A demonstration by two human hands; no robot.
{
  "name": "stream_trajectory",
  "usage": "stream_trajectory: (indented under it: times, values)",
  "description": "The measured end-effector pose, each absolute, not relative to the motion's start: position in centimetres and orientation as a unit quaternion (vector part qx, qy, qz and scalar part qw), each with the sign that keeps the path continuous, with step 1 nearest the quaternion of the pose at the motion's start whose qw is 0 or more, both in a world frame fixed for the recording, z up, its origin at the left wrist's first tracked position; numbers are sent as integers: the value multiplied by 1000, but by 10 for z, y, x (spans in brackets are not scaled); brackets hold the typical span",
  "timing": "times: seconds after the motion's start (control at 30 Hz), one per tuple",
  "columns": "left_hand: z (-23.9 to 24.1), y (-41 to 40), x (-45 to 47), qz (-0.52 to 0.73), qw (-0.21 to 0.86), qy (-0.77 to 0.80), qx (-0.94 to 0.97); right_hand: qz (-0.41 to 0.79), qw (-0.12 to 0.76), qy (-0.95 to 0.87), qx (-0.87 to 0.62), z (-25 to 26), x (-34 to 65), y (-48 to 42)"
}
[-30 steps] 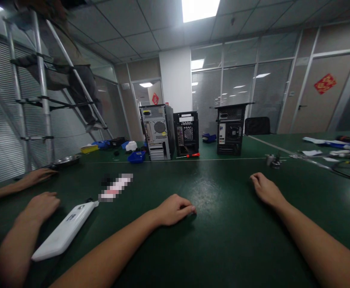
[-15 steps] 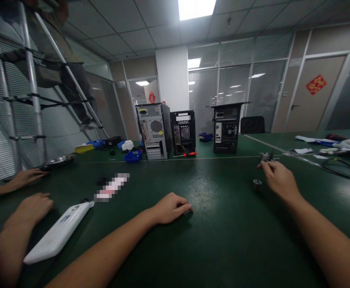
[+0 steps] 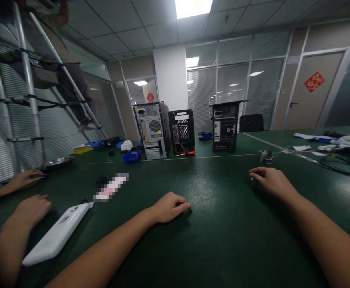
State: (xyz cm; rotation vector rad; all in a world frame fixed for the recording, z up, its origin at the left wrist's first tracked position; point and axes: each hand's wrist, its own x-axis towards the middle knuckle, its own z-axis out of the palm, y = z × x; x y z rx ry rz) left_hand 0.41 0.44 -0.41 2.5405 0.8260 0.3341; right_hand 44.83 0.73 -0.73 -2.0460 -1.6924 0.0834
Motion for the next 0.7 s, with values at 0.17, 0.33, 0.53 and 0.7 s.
stream_trajectory:
  times: [0.17,0.33,0.53,0.7]
  values:
    - [-4,4,4,127,223,293,921,1,237,-615,-752,-6,448,8]
    - [-4,4,2,124,225,294,921,18,222,-609,-761,-6,453,10]
    - [-5,4,1,125,222,293,921,-5,234,-644,-729,-16,454,12]
    - [-3,3,0,122,224,293,921,-8,234,-644,-729,-21,461,16]
